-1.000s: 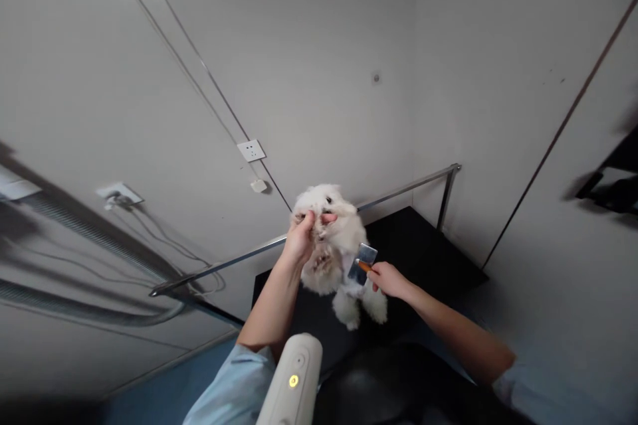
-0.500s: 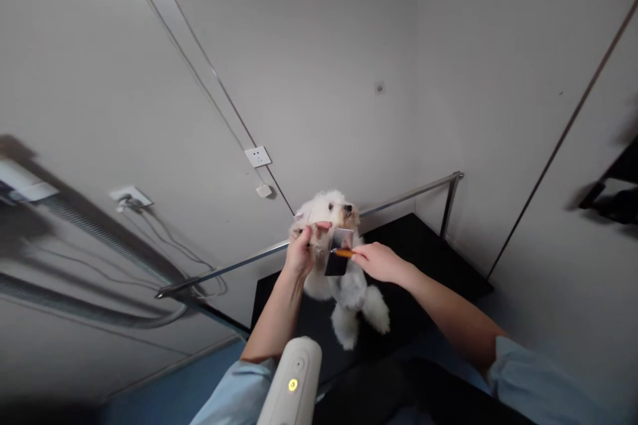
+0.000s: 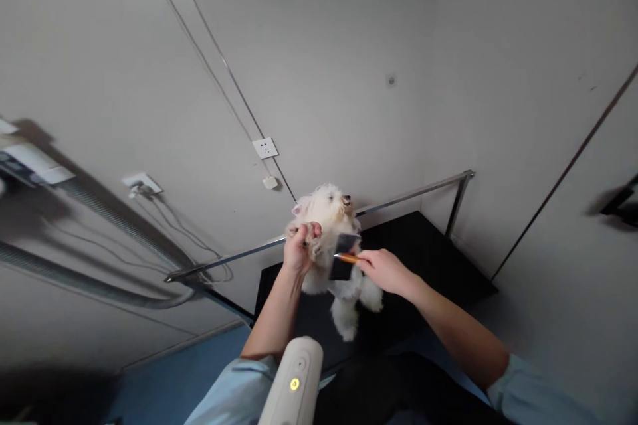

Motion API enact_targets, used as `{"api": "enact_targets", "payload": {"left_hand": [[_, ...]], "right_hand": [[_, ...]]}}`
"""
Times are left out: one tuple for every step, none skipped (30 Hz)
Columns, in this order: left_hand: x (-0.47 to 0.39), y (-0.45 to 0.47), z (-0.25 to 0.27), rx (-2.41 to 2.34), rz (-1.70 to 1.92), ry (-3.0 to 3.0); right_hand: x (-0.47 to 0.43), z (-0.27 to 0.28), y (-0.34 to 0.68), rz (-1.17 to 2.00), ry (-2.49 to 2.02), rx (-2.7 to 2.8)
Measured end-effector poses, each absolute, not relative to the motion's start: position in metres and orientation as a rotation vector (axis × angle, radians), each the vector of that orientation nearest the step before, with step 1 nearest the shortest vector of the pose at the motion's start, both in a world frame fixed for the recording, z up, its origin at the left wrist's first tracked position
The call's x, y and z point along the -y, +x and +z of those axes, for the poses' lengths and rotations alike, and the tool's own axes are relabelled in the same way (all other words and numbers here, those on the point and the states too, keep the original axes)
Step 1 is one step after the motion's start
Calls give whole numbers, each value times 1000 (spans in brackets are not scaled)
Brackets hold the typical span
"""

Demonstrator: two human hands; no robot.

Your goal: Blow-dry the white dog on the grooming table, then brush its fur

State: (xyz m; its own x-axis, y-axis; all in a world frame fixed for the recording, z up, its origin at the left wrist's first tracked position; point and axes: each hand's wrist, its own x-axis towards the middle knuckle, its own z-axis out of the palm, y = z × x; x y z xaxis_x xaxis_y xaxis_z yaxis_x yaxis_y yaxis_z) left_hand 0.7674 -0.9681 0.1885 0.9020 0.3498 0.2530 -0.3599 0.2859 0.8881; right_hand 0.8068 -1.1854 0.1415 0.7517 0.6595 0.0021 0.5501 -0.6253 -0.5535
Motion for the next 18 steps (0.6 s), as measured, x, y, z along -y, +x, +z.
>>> {"api": "enact_targets", "payload": {"left_hand": [[969, 767, 189, 4, 472, 1189], [969, 766, 189, -4, 473, 1188], [969, 766, 189, -13, 474, 1190], [969, 766, 189, -22, 479, 1194], [968, 765, 189, -30, 489, 1195], [968, 765, 189, -36, 501, 1195], [967, 765, 188, -37, 511, 1190], [967, 765, 188, -33, 519, 1181], [966, 764, 188, -27, 526, 1169], [966, 764, 188, -20, 526, 1155], [965, 763, 188, -15, 520, 1143], [965, 761, 187, -16, 511, 1133], [964, 760, 187, -20, 500, 1125], [963, 758, 186, -27, 485, 1122], [963, 757, 185, -32, 475, 1122], [963, 756, 184, -35, 476, 1121], [962, 755, 183, -35, 484, 1118], [962, 754, 182, -32, 495, 1114]], "right_hand": [[1182, 141, 806, 228, -2368, 962], [1180, 140, 806, 204, -2355, 976], [1178, 139, 807, 203, -2383, 946], [1177, 138, 807, 231, -2442, 877], [1177, 137, 808, 262, -2495, 810], [1178, 137, 808, 277, -2515, 782], [1178, 137, 807, 266, -2496, 805], [1178, 137, 807, 234, -2447, 867], [1178, 137, 807, 199, -2389, 941], [1177, 137, 806, 182, -2354, 992], [1176, 137, 807, 189, -2356, 1005], [1176, 136, 807, 226, -2401, 976], [1175, 134, 807, 277, -2464, 921], [1174, 133, 806, 313, -2510, 873], [1174, 132, 806, 317, -2515, 862], [1173, 132, 805, 287, -2481, 890], [1171, 131, 803, 241, -2423, 944], [1170, 132, 802, 204, -2363, 1001]]}}
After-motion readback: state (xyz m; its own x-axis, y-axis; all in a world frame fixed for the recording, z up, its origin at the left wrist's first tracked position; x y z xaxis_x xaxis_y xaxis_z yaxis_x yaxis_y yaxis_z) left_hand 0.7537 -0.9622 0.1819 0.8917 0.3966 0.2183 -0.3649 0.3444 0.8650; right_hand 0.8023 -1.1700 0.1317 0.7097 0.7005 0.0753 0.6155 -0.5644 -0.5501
